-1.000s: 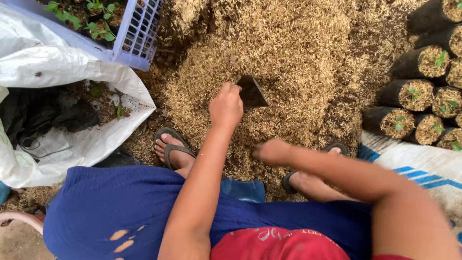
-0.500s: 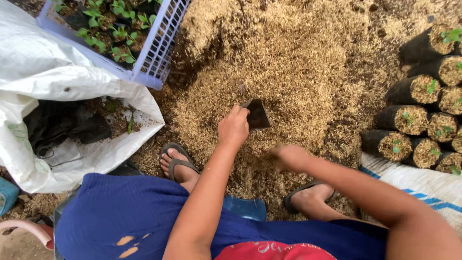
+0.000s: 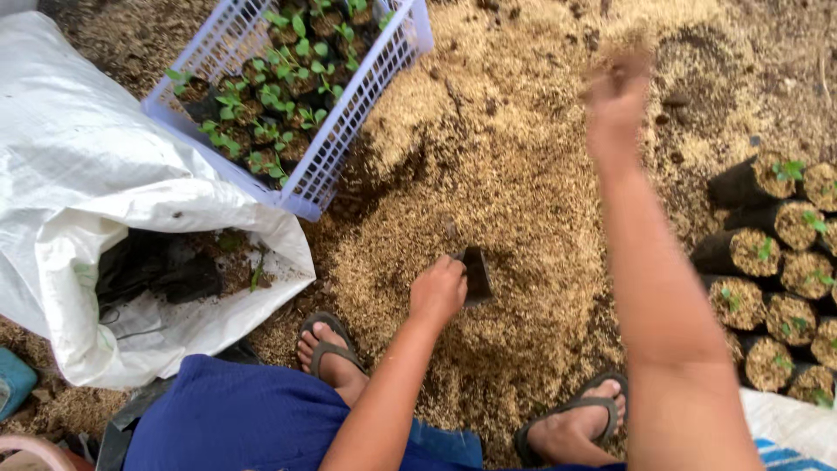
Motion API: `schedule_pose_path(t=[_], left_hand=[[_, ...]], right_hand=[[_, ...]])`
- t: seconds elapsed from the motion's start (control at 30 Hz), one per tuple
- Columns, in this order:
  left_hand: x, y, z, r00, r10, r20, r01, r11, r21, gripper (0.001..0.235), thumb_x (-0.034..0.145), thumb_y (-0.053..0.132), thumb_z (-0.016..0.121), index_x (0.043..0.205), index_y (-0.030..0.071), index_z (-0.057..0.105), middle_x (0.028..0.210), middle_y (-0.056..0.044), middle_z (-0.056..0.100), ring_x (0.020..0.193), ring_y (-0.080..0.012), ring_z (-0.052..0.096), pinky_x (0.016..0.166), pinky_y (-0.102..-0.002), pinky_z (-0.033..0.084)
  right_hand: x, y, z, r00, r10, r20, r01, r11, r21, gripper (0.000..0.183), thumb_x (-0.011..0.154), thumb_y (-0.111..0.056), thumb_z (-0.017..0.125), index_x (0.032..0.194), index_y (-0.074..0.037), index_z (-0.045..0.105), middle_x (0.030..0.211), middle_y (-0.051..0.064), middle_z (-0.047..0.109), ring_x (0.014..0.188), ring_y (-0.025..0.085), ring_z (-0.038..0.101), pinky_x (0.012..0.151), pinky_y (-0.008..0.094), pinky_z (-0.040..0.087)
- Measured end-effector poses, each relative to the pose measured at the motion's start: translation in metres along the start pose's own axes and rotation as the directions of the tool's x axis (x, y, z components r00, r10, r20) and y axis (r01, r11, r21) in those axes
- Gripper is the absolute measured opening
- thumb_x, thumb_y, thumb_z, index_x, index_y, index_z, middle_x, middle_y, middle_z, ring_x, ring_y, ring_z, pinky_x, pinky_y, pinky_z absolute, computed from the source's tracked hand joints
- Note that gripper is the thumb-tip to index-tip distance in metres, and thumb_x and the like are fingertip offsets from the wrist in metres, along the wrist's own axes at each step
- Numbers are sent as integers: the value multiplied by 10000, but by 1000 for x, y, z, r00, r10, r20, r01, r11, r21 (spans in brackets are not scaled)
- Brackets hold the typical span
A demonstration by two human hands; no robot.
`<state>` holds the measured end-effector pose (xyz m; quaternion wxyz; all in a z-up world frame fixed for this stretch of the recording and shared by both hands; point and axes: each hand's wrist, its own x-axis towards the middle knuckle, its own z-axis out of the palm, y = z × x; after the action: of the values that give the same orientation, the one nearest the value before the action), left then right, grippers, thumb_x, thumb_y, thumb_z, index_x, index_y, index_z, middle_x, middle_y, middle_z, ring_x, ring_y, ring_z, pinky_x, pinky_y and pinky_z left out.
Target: The person is potting seedlings into small black plastic bags. They take a seedling from a white crate, place it into a bag, and fill the bag with soil from a large white sack. The person then places the potted seedling on the ground next to others.
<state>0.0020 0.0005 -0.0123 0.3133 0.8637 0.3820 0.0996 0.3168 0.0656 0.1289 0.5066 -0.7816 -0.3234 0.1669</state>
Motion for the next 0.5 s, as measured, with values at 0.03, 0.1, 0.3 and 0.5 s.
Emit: schedule_pose_path(t=[0.03, 0.1, 0.3, 0.5], left_hand=[[-1, 0, 0, 1000, 0, 7, 0, 1000, 2, 182, 850, 180, 720, 1003, 82, 709, 1021, -124, 655, 833, -346, 692, 689, -468, 571], [2, -1, 0, 1000, 2, 17, -2, 1000, 8, 165, 860, 186, 716, 992, 86, 718, 1039, -131, 658, 810, -348, 694, 676, -465, 578], [1, -3, 5, 999, 22, 34, -22, 1000, 7, 85, 902, 110, 656, 959, 68, 704, 1020, -126, 659, 827, -290, 708, 706, -421, 595], [5, -5, 2, 996, 59, -64, -60, 998, -21, 88, 823, 126, 706, 874, 60, 675, 920, -153, 622, 828, -369, 659, 676, -499, 539]], right_hand=[[-2, 1, 22, 998, 13, 68, -3, 989, -151, 306, 1044, -252, 610, 1256, -34, 582, 1248, 178, 646, 1135, 269, 638, 1011, 416, 537], [-30, 15, 71, 939, 127, 321, 12, 917, -399, 345, 1019, -310, 643, 1243, -48, 622, 1211, 159, 678, 1117, 275, 648, 960, 428, 524], [-104, 75, 145, 653, 292, 698, 388, 663, -640, 260, 909, -337, 728, 1033, -108, 722, 976, 81, 743, 875, 217, 719, 773, 387, 609], [-85, 101, 148, 434, 169, 885, 569, 711, -414, 179, 840, -247, 772, 930, -96, 741, 942, 103, 749, 790, 209, 663, 723, 390, 549]])
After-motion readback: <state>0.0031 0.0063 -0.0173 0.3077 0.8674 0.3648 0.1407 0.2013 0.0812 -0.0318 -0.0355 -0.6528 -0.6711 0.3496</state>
